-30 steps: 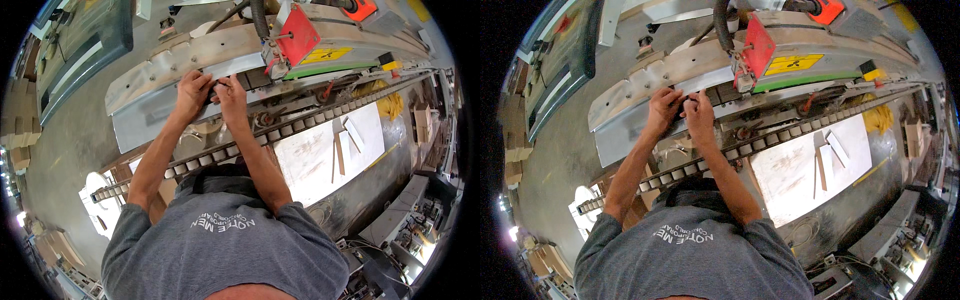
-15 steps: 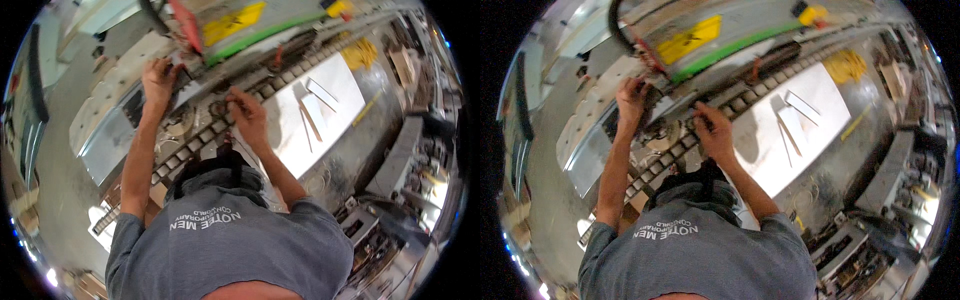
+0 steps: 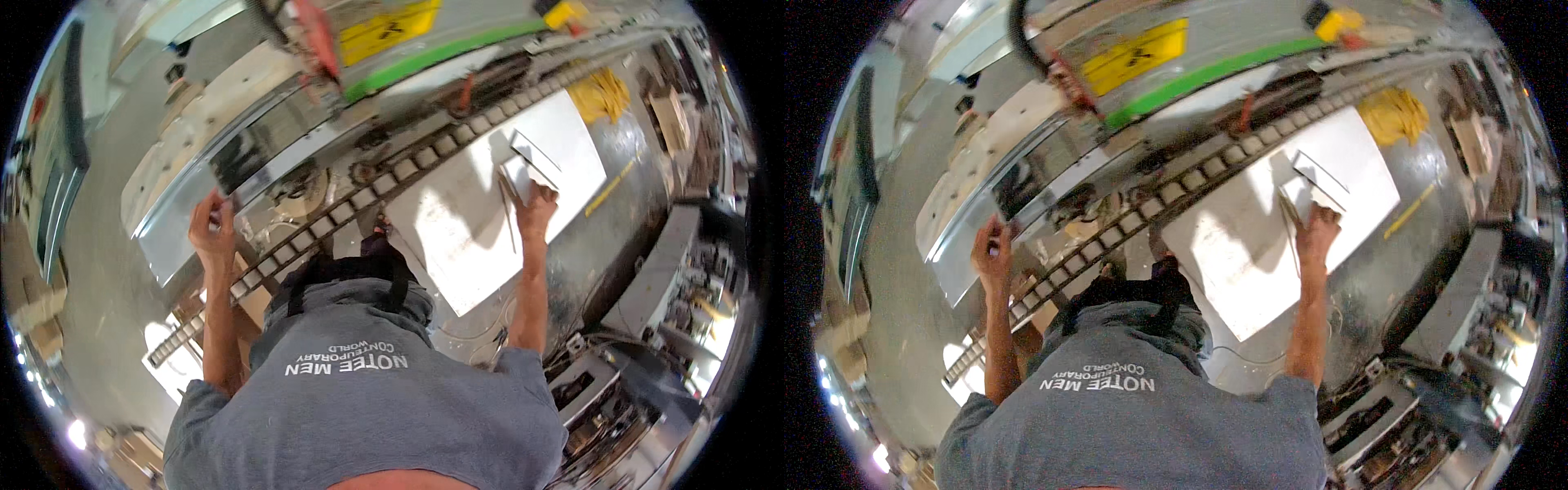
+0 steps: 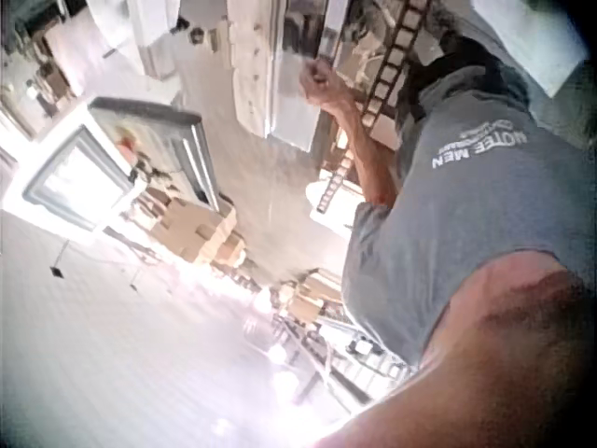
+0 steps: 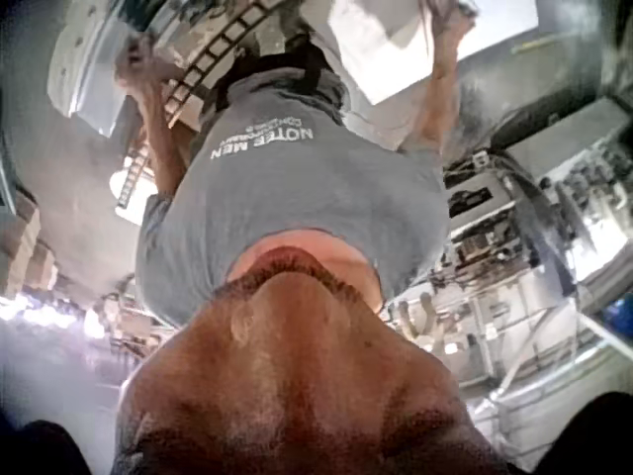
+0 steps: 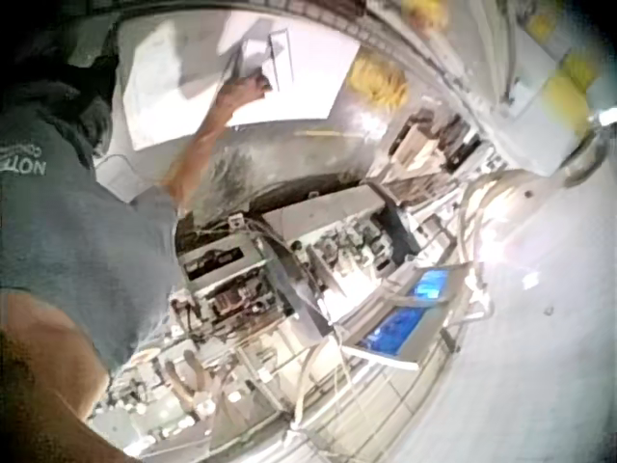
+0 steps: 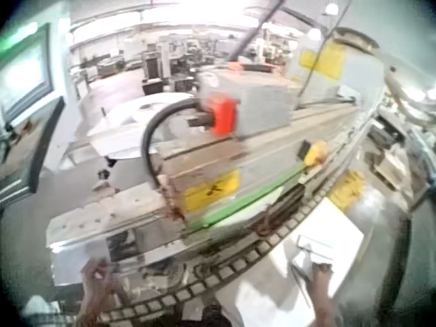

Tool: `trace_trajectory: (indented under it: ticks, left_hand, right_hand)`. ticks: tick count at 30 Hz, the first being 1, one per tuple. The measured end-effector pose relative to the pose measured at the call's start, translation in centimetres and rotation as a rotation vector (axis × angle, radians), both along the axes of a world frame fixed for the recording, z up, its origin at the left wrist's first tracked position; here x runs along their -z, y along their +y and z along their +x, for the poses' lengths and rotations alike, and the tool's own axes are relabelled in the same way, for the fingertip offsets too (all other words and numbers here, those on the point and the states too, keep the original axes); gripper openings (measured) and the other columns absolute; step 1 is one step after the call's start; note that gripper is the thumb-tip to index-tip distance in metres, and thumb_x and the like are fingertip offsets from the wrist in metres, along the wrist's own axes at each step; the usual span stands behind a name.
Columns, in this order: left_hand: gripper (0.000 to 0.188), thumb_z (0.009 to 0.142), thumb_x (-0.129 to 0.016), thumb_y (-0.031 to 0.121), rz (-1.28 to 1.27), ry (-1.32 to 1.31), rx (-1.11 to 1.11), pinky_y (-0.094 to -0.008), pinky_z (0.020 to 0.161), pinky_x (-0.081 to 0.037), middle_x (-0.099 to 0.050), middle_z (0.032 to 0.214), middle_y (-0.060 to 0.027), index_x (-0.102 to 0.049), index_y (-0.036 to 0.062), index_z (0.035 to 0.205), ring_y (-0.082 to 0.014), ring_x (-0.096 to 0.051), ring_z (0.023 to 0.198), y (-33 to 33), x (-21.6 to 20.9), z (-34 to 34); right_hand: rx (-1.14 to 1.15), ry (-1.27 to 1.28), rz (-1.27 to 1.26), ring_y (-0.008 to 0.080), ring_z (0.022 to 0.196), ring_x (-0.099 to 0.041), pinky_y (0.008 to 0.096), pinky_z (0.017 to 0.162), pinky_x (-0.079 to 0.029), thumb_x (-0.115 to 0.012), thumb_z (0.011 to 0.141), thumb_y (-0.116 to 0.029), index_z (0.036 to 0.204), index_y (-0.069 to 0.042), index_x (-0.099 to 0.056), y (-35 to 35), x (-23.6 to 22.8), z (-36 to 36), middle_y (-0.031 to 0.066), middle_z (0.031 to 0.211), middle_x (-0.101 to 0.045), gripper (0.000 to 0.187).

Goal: The person feeds white wood panels into an edge-banding machine by placing them onto the conveyor track, then retrieves the finished panels and stacks them on a nearby cart.

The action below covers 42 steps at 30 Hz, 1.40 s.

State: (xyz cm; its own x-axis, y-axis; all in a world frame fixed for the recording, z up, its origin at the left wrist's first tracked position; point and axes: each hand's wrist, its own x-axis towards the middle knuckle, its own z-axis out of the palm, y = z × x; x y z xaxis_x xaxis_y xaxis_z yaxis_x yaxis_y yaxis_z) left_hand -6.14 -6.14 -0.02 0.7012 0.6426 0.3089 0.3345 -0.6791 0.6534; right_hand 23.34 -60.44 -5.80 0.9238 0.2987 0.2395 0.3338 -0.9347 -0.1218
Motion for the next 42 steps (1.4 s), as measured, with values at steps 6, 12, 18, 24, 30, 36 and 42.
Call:
trace_trajectory:
  ticks: [6, 12, 18, 24, 30, 36, 42]
  left_hand:
    - [0.052, 0.077, -0.081, 0.014, -0.145, 0.0, 0.246, -0.0367, 0.09, -0.051, -0.066, 0.12, -0.0133, -0.065, 0.0083, 0.127, -0.0288, -0.062, 0.108, -5.4, -6.5, 3.3]
    - [0.069, 0.07, -0.089, 0.016, -0.213, -0.049, 0.506, -0.043, 0.095, -0.051, -0.06, 0.129, -0.0158, -0.061, 0.0088, 0.133, -0.0335, -0.059, 0.116, -7.0, -7.5, 2.1]
    - [0.051, 0.073, -0.081, 0.005, -0.195, -0.072, 0.164, -0.0445, 0.095, -0.049, -0.064, 0.115, -0.019, -0.068, 0.0056, 0.122, -0.0377, -0.059, 0.109, 2.0, -4.4, -1.6]
    - [0.049, 0.064, -0.085, 0.011, 0.351, -0.095, 0.125, -0.0463, 0.09, -0.047, -0.063, 0.112, -0.0162, -0.072, 0.0081, 0.111, -0.0371, -0.056, 0.106, 7.0, -2.5, -2.3]
    - [0.038, 0.066, -0.085, 0.011, 0.235, -0.064, -0.045, -0.0417, 0.081, -0.048, -0.066, 0.098, -0.0095, -0.075, 0.0076, 0.103, -0.0307, -0.06, 0.091, 8.6, -1.0, -5.0]
    - [0.034, 0.071, -0.081, 0.006, 0.17, -0.145, 0.025, -0.0412, 0.074, -0.051, -0.066, 0.088, -0.0133, -0.074, 0.0049, 0.104, -0.0328, -0.062, 0.084, 9.7, -1.0, -4.4]
    - [0.028, 0.074, -0.08, 0.005, 0.135, -0.148, 0.065, -0.0409, 0.074, -0.052, -0.067, 0.087, -0.0145, -0.074, 0.0023, 0.101, -0.0335, -0.064, 0.082, 10.4, -1.0, -3.6]
  right_hand:
    - [0.026, 0.519, 0.886, 0.0208, 0.091, -0.068, 0.0337, 0.075, -0.058, -0.073, 0.091, -0.024, 0.118, 0.001, -0.066, 11.3, -12.4, -5.6, 0.0136, 0.1, -0.07, 0.037]
    - [-0.076, 1.117, 1.543, 0.0158, 0.094, -0.061, 0.0295, 0.083, -0.05, -0.068, 0.095, -0.02, 0.112, 0.005, -0.062, 31.5, -10.9, -16.0, 0.0074, 0.103, -0.067, 0.031]
    - [-0.454, 1.441, 1.661, 0.0221, 0.105, -0.064, 0.0381, 0.09, -0.055, -0.061, 0.099, -0.017, 0.129, 0.003, -0.055, 41.9, -9.5, -20.3, 0.0132, 0.119, -0.063, 0.037]
    - [-0.449, 1.412, 1.531, 0.0302, 0.117, -0.06, 0.0355, 0.092, -0.057, -0.062, 0.099, -0.026, 0.154, 0.006, -0.012, 46.8, -5.7, -22.8, 0.0292, 0.143, -0.045, 0.081]
    - [-0.43, 1.426, 1.544, 0.033, 0.122, -0.056, 0.0353, 0.091, -0.057, -0.063, 0.098, -0.021, 0.153, 0.011, -0.004, 49.6, -4.7, -22.4, 0.0334, 0.148, -0.034, 0.086]
    - [-0.382, 1.397, 1.494, 0.0281, 0.115, -0.061, 0.0362, 0.091, -0.057, -0.059, 0.099, -0.015, 0.151, 0.013, -0.011, 50.2, -5.8, -22.2, 0.0288, 0.146, -0.04, 0.075]
    - [-0.383, 1.344, 1.53, 0.0276, 0.116, -0.06, 0.0364, 0.091, -0.057, -0.061, 0.098, -0.017, 0.15, 0.014, -0.014, 50.6, -5.0, -22.3, 0.0295, 0.144, -0.041, 0.076]
